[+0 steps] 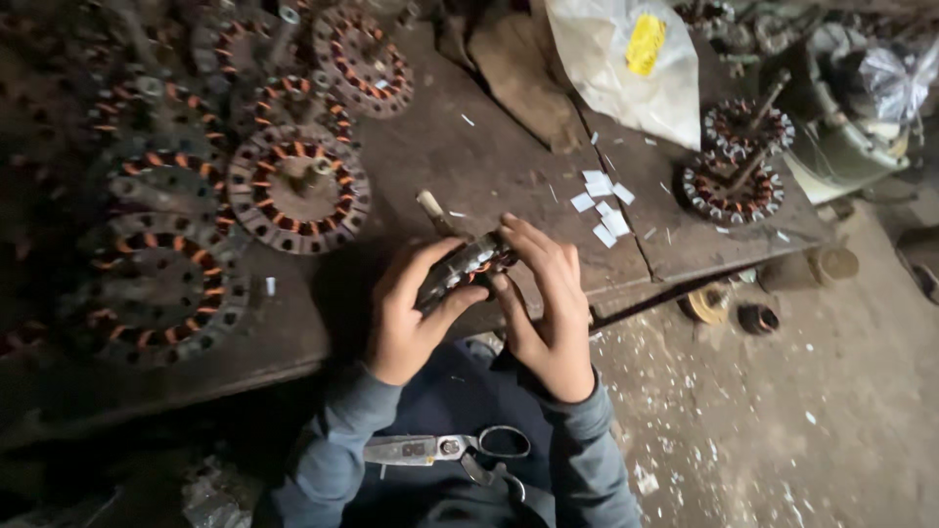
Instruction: The person cuts small white rectangular pieces with scissors and places them into slots on circular copper-wound stator components. The person repeatedly picks up pieces, cuts them, and inserts them into the stator slots on a cluttered workbench.
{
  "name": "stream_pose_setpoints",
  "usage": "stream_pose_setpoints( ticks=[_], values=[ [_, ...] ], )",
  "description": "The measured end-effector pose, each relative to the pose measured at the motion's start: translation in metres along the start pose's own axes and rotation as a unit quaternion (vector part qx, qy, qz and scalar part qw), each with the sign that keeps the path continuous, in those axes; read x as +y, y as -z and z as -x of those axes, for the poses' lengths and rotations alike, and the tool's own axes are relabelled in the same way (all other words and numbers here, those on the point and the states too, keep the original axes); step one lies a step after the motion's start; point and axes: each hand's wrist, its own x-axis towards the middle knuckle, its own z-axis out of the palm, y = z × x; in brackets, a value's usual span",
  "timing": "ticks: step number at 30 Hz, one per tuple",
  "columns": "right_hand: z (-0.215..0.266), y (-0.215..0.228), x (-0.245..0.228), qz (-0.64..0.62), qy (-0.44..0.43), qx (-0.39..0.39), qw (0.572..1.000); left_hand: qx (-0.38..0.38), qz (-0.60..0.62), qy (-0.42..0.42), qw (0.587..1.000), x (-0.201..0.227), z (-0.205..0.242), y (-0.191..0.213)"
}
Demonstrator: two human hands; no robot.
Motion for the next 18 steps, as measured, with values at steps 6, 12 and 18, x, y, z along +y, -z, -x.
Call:
stream_pose_setpoints(
  ticks=[6,12,18],
  values=[
    [0.05,0.006,0.002,-0.05,-0.075,0.018,0.996,0.012,0.032,0.056,0.998,-0.006,-0.004,0.017],
    [0.164,0.006,0.053,0.003,-0.164,-0.144,0.976,-0.075,0.097,0.161,0.979,-0.019,-0.026,0.06],
    [0.287,0.003,0.121,0.098,-0.11,-0.427,0.892,-0.092,0.03,0.101,0.99,-0.03,-0.036,0.076]
  ],
)
